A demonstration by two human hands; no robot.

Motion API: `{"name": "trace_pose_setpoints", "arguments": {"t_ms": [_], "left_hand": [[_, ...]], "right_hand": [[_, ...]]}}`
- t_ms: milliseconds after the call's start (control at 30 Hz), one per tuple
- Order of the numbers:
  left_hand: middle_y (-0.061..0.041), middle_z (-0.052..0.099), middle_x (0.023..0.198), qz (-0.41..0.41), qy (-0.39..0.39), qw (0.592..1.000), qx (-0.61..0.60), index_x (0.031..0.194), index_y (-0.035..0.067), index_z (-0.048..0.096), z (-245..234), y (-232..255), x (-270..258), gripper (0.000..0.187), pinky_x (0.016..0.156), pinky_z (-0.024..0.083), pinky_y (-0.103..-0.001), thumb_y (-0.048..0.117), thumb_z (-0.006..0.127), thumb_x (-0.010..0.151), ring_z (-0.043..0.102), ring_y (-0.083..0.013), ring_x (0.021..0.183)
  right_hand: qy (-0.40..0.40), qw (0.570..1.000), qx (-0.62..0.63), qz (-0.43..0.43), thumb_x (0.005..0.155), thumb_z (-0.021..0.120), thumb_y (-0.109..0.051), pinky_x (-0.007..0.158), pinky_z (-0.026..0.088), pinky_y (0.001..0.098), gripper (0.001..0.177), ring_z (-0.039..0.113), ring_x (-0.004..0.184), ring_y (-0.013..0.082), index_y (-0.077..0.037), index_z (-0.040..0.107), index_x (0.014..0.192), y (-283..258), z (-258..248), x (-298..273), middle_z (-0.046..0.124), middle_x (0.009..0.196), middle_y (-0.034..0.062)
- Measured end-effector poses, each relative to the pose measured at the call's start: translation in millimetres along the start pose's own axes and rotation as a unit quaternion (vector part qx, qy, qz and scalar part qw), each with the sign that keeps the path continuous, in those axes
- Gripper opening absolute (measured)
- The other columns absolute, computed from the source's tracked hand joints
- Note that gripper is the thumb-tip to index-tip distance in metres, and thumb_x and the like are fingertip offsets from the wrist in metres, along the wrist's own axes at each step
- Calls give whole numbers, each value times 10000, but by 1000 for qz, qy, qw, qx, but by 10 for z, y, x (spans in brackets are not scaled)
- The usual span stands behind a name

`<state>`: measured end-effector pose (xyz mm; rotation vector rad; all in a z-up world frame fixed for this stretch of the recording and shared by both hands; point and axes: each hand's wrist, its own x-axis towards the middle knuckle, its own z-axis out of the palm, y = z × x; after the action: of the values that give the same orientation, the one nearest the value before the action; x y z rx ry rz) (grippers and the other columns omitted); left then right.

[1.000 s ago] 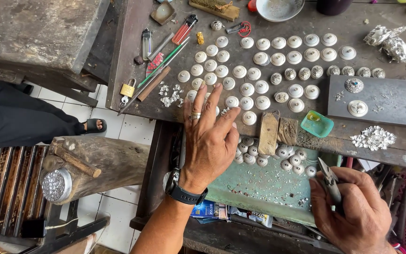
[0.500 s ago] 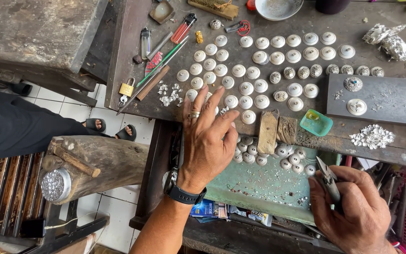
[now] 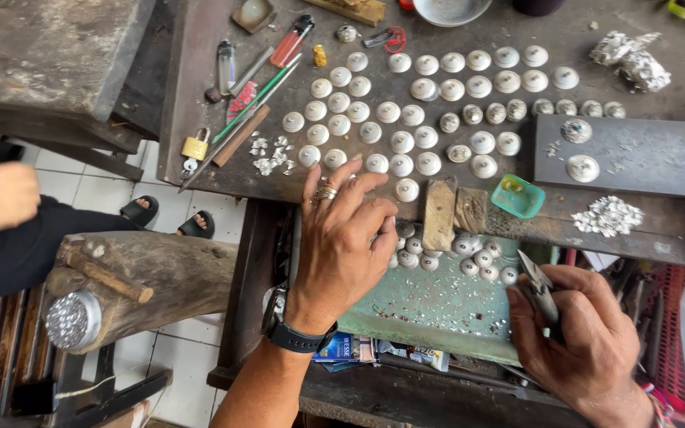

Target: Using pliers to attach or manipulate small silver components on a jewelry workbench.

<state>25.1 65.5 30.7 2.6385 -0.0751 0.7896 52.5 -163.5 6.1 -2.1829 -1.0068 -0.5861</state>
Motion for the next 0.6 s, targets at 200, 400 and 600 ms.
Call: {"name": "trace_pose_setpoints", "arguments": {"t_ms": [200, 400, 600], "left_hand": [[-80, 570, 777, -32, -63, 927, -367, 833, 30, 543, -62, 248, -7, 53, 634, 484, -241, -13, 521, 812, 556, -162, 707], [-68, 568, 819, -62, -50, 907, -414, 894, 52, 554, 3, 422, -115, 65, 710, 485, -271, 79, 499, 870, 569, -177, 764], [-94, 581, 863, -69, -83, 869, -482, 919, 23, 563, 1, 551, -168, 96, 741, 496, -313, 57, 480, 887, 576, -225, 817]], "right_hand": [[2, 998, 54, 15, 778, 597, -22, 600, 447, 274, 279, 573, 688, 227, -14, 369, 619, -129, -67, 167, 586, 757, 136], [-9, 994, 108, 15, 779, 570, -33, 561, 452, 257, 278, 578, 678, 202, -35, 331, 637, -164, -64, 167, 544, 674, 95], [-28, 990, 132, 42, 777, 579, -45, 528, 396, 241, 269, 526, 608, 185, -32, 346, 643, -229, -94, 139, 557, 737, 113]]}}
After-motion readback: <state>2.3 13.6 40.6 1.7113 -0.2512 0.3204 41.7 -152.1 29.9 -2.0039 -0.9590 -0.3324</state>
